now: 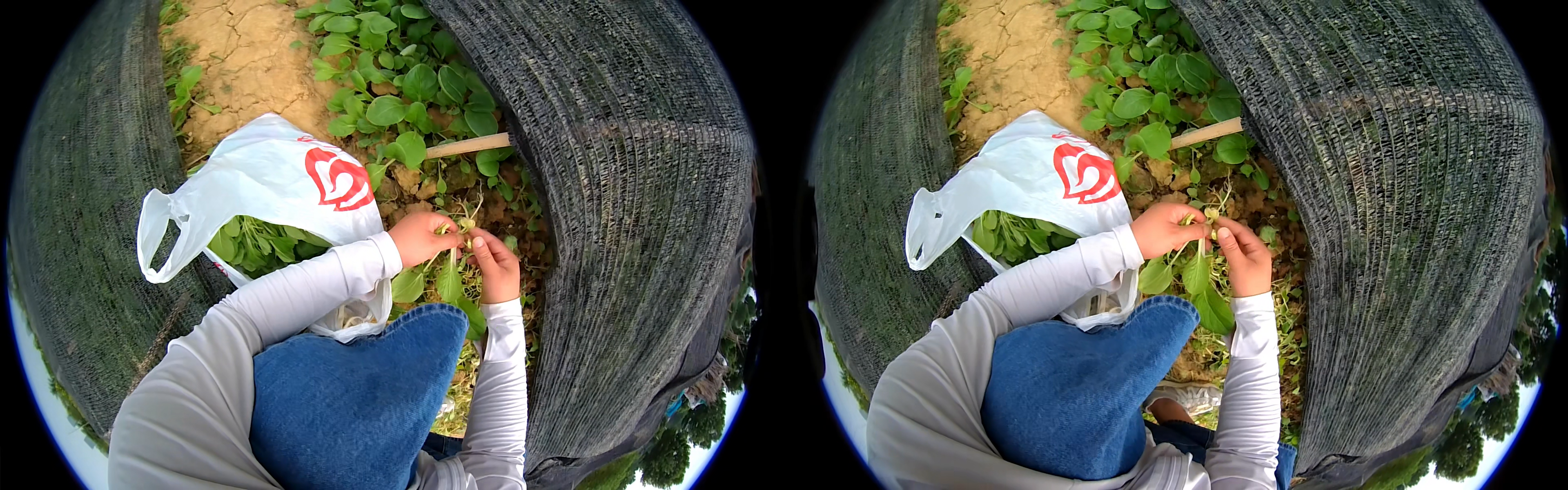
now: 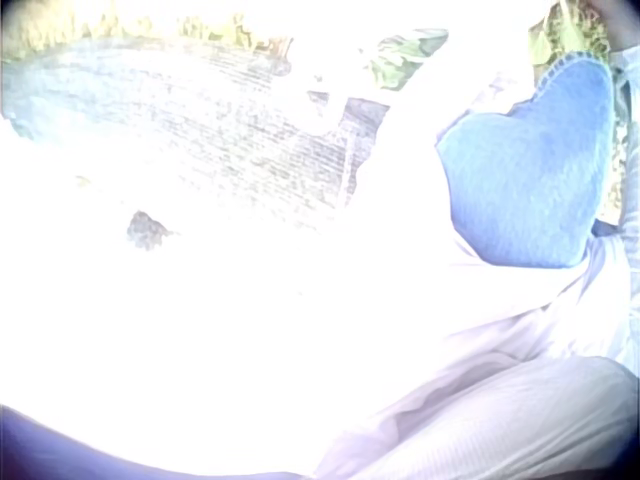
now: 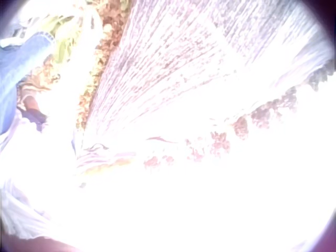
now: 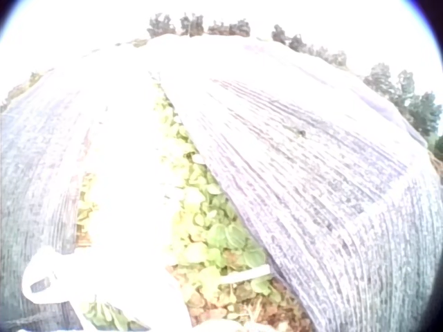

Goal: The person squats in a garden bed and harvests leafy green vegetables by hand. They pull the plants from the soil, remove roots and excess soil, and place the cleaned greens into a white plastic bag.

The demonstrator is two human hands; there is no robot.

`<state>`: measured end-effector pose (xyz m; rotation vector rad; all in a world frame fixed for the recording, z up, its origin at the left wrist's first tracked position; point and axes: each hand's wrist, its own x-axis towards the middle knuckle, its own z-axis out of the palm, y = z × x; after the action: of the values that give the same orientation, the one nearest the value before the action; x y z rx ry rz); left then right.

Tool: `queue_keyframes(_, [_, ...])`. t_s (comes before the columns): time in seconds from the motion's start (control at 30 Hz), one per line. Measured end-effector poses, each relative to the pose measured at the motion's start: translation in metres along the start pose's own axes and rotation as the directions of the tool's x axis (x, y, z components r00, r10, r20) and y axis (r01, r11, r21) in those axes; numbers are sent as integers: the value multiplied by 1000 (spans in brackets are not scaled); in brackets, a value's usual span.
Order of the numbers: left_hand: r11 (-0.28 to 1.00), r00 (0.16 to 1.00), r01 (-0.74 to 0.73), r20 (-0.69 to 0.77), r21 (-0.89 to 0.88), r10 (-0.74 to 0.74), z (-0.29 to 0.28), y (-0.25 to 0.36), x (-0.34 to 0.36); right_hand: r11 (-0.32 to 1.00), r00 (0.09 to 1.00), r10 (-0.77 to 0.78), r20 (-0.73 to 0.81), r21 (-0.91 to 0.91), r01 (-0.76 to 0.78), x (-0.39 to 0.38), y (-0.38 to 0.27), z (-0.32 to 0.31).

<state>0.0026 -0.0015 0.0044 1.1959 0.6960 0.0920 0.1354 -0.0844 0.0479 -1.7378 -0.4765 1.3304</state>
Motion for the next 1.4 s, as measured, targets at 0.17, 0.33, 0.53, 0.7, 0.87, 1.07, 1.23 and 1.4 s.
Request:
queue_keyframes(0.17, [889,987,-51,158,455,-24,1,22,-8,996,993,-83,87,-36,87,5,17,-4])
queue_keyframes(0.33, [982,995,-18,101,186,-1,5,-1,-7,994,995,-48,-85,-104,39,1,24,2])
queue_keyframes(0.53, [980,996,44,68,194,-58,4,-6,-6,981,963,-140,-232,-163,104,-7,28,14])
queue_keyframes(0.7, [950,997,75,-37,302,-67,9,-12,-5,879,891,-369,-264,-412,242,-19,23,26])
queue_keyframes(0.87, [969,973,188,-167,160,-161,12,-16,-1,893,797,-428,-426,-339,298,-24,35,21])
queue_keyframes(1.07, [832,966,96,-150,-547,-210,-9,-8,-5,679,976,-118,183,-703,214,-17,12,-16])
queue_keyframes(1.23, [763,950,117,-152,-636,-272,-12,-6,-1,839,937,-289,-195,-522,150,38,-32,4])
queue_keyframes(1.4, [673,949,148,-88,-725,-304,0,-6,7,546,953,-250,-172,-838,-8,94,-40,5])
